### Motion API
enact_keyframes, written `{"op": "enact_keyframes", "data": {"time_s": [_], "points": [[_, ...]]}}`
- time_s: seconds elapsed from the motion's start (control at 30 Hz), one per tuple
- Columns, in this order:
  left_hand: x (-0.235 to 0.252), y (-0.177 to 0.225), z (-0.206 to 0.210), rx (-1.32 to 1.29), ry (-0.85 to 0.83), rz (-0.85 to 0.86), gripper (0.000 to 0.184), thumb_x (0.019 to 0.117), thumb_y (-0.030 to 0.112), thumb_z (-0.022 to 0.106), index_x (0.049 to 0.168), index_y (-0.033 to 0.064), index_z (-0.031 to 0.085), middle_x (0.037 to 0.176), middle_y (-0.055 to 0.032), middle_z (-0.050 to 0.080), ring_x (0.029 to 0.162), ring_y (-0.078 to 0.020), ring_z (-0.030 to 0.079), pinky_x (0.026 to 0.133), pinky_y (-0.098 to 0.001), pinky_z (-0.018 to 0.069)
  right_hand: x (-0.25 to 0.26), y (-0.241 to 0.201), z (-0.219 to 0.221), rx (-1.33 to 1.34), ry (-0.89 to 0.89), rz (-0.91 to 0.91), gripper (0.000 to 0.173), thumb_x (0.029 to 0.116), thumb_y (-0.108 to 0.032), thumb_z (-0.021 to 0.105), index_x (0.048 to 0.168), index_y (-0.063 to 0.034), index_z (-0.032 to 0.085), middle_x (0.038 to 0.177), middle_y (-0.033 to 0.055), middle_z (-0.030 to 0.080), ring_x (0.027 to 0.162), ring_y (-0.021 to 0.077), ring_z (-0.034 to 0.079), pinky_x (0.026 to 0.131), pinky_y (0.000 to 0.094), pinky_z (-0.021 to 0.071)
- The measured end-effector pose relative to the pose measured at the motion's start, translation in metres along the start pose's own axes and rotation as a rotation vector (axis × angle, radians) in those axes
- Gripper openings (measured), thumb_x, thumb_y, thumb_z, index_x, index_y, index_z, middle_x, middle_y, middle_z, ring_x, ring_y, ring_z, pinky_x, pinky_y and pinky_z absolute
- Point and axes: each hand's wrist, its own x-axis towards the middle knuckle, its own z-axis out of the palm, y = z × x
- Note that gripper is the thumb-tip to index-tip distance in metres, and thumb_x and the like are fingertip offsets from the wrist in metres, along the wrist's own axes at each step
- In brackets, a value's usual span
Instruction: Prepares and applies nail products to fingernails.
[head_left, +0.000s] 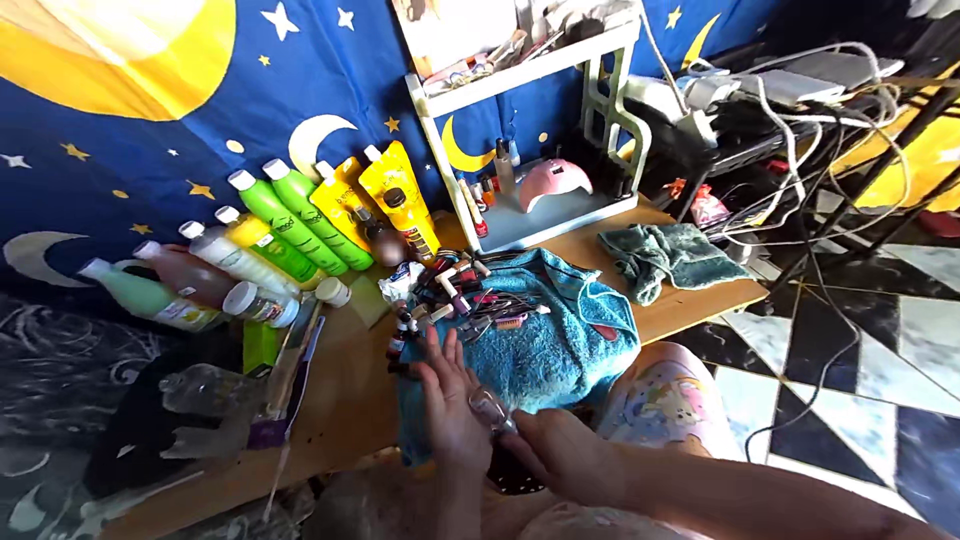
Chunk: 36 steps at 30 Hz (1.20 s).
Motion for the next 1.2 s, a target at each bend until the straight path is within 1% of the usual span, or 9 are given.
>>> {"op": "enact_keyframes", "data": {"time_s": [0.17, 0.23, 0.33, 0.43, 0.53, 0.8, 0.93, 1.1, 1.2], "points": [[0.0, 0.001, -0.014, -0.058, -0.007, 0.012, 0.074, 0.1037, 0.063, 0.007, 0.165, 0.0218, 0.014, 0.168, -0.0036, 0.026, 0.155, -0.0249, 0.021, 0.118, -0.0568, 0.0257, 0.006, 0.004, 0.001, 0.208, 0.193, -0.2, 0.039, 0.1123, -0.037, 0.032, 0.094, -0.0119, 0.056, 0.084, 0.0053, 0.059, 0.082, 0.0173, 0.061, 0.079, 0.0353, 0.0525], [0.0, 0.008, -0.013, -0.148, -0.135, -0.022, 0.081, 0.1012, 0.068, 0.005, 0.161, 0.0201, 0.029, 0.16, -0.0066, 0.043, 0.149, -0.0267, 0.037, 0.118, -0.053, 0.0326, 0.006, 0.005, 0.007, 0.39, -0.168, 0.149, 0.043, 0.111, -0.035, 0.04, 0.099, -0.0035, 0.067, 0.075, 0.0057, 0.065, 0.07, 0.0143, 0.066, 0.066, 0.037, 0.0569], [-0.003, 0.014, -0.017, -0.496, -0.303, -0.119, 0.088, 0.098, 0.075, 0.016, 0.142, 0.0126, 0.06, 0.136, -0.0185, 0.064, 0.13, -0.0353, 0.059, 0.112, -0.0501, 0.0442, 0.013, 0.003, -0.002, 1.161, -0.419, 0.531, 0.049, 0.1093, -0.052, 0.032, 0.09, -0.0137, 0.055, 0.059, -0.006, 0.043, 0.05, 0.0049, 0.045, 0.05, 0.0236, 0.0422], [-0.01, 0.014, -0.019, -0.611, -0.38, -0.092, 0.053, 0.1067, 0.045, 0.038, 0.137, 0.0115, 0.064, 0.128, -0.0167, 0.068, 0.124, -0.0323, 0.062, 0.11, -0.0478, 0.0457, 0.013, 0.002, -0.01, 1.802, -0.513, 0.575, 0.044, 0.1055, -0.058, 0.041, 0.08, -0.0252, 0.058, 0.052, -0.0157, 0.039, 0.046, -0.0014, 0.044, 0.053, 0.0204, 0.0475], [-0.012, 0.016, -0.015, -0.437, -0.346, -0.055, 0.034, 0.1044, 0.011, 0.048, 0.133, 0.0061, 0.065, 0.131, -0.0185, 0.066, 0.126, -0.0311, 0.062, 0.109, -0.0447, 0.0483, 0.012, 0.0, -0.009, 1.933, -0.499, 0.528, 0.045, 0.1076, -0.054, 0.039, 0.083, -0.0238, 0.06, 0.052, -0.0148, 0.041, 0.047, 0.0002, 0.048, 0.057, 0.023, 0.0508], [-0.017, 0.011, -0.022, -0.379, -0.256, 0.018, 0.029, 0.1016, 0.006, 0.055, 0.129, 0.0044, 0.066, 0.128, -0.0173, 0.068, 0.122, -0.0281, 0.064, 0.107, -0.0435, 0.0498, 0.018, 0.0, -0.011, 1.702, -0.293, 0.679, 0.057, 0.102, -0.069, 0.033, 0.083, -0.0218, 0.059, 0.055, -0.0124, 0.043, 0.051, 0.0023, 0.05, 0.06, 0.0242, 0.0514], [-0.018, 0.011, -0.025, -0.408, -0.254, 0.017, 0.033, 0.1062, 0.014, 0.048, 0.135, 0.0068, 0.063, 0.133, -0.0168, 0.066, 0.125, -0.0282, 0.062, 0.108, -0.043, 0.0485, 0.023, -0.007, -0.018, 1.565, -0.225, 0.71, 0.049, 0.1073, -0.057, 0.035, 0.084, -0.0194, 0.057, 0.058, -0.0105, 0.044, 0.051, 0.0034, 0.049, 0.059, 0.0238, 0.051], [-0.005, 0.007, -0.033, -0.463, -0.189, -0.02, 0.061, 0.1093, 0.047, 0.014, 0.158, 0.0185, 0.038, 0.155, -0.0122, 0.049, 0.144, -0.0277, 0.045, 0.118, -0.0449, 0.0368, 0.028, -0.034, -0.022, 0.954, 0.235, 0.062, 0.042, 0.1101, -0.051, 0.031, 0.103, -0.019, 0.056, 0.071, -0.0058, 0.053, 0.062, 0.0048, 0.054, 0.06, 0.0227, 0.0495], [0.001, 0.012, -0.026, -0.444, -0.179, -0.018, 0.066, 0.1071, 0.051, 0.005, 0.162, 0.0233, 0.028, 0.163, -0.0086, 0.038, 0.153, -0.0276, 0.03, 0.124, -0.05, 0.0247, 0.009, -0.016, 0.004, 0.328, -0.042, 0.049, 0.043, 0.1113, -0.04, 0.036, 0.109, -0.0066, 0.062, 0.075, 0.005, 0.062, 0.066, 0.0151, 0.063, 0.062, 0.0352, 0.0568]]}}
